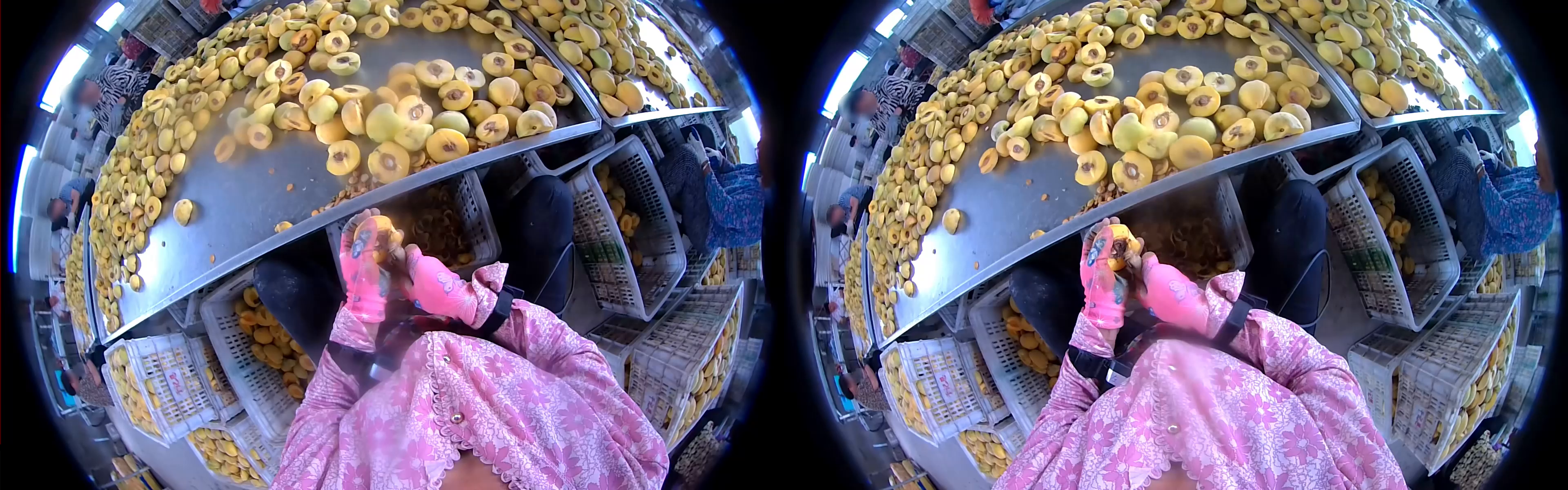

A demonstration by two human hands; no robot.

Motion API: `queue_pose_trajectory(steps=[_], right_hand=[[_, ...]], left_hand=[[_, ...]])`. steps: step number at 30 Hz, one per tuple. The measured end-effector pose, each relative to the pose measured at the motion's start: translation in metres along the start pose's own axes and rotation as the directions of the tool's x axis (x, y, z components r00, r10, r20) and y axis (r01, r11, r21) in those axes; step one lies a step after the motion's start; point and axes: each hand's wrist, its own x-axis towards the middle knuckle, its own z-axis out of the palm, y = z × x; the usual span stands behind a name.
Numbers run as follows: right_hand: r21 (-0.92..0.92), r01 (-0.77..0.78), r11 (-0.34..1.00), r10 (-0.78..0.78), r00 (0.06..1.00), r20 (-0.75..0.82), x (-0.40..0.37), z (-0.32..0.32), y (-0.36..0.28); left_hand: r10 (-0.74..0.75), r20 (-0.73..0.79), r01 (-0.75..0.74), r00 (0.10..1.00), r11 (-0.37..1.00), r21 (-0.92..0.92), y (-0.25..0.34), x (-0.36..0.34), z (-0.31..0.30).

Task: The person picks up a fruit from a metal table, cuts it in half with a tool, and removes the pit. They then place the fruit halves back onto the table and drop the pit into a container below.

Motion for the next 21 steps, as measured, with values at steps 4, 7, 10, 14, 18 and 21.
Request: queue_pose_trajectory(steps=[4, 7, 10, 14, 18, 21], right_hand=[[0.668, -0.157, 0.727, 0.086, 0.987, 0.138, 0.002, -0.005, 0.004], [0.554, 0.020, 0.832, -0.023, 1.000, 0.000, 0.003, -0.008, 0.006], [0.474, -0.155, 0.867, 0.115, 0.987, 0.112, 0.003, -0.006, 0.003], [0.692, -0.269, 0.670, 0.099, 0.956, 0.275, 0.007, -0.002, 0.003], [0.575, -0.051, 0.817, -0.029, 0.991, 0.129, 0.007, 0.011, 0.012], [0.396, 0.164, 0.903, -0.238, 0.961, 0.143, 0.010, 0.025, 0.025]], left_hand=[[-0.100, 0.048, 0.102, 0.994, 0.993, -0.050, 0.005, 0.003, -0.005], [-0.168, 0.025, 0.169, 0.985, 0.984, -0.048, 0.011, 0.009, -0.006], [-0.179, 0.055, 0.168, 0.982, 0.972, 0.163, 0.015, 0.010, -0.013], [0.029, -0.038, -0.013, 0.999, 0.930, 0.368, -0.001, 0.014, -0.019], [0.046, -0.066, -0.008, 0.997, 0.876, 0.482, -0.004, 0.016, -0.024], [-0.002, -0.030, 0.017, 1.000, 0.859, 0.512, -0.001, 0.016, -0.028]])
